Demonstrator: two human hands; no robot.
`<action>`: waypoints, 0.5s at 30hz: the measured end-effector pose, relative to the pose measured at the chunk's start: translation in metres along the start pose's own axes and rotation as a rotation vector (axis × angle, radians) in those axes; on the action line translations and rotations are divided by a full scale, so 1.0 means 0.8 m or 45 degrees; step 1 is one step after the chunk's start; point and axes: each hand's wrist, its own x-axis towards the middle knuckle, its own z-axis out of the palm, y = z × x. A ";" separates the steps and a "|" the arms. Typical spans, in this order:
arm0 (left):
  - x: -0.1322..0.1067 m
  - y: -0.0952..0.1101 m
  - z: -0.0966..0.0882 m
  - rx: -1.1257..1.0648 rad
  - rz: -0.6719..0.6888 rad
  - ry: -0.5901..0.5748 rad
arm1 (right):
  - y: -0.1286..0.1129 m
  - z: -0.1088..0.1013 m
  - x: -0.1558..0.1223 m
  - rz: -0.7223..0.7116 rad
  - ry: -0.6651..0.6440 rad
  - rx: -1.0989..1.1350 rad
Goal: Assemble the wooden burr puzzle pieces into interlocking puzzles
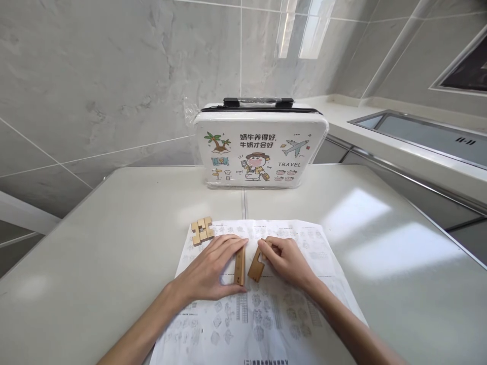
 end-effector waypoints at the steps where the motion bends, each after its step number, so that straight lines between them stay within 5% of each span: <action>1: 0.000 0.001 -0.001 -0.006 -0.008 -0.011 | 0.000 0.001 0.000 -0.029 -0.007 -0.029; 15: 0.002 0.002 -0.012 -0.011 0.051 -0.053 | 0.004 0.011 -0.004 -0.166 0.001 -0.328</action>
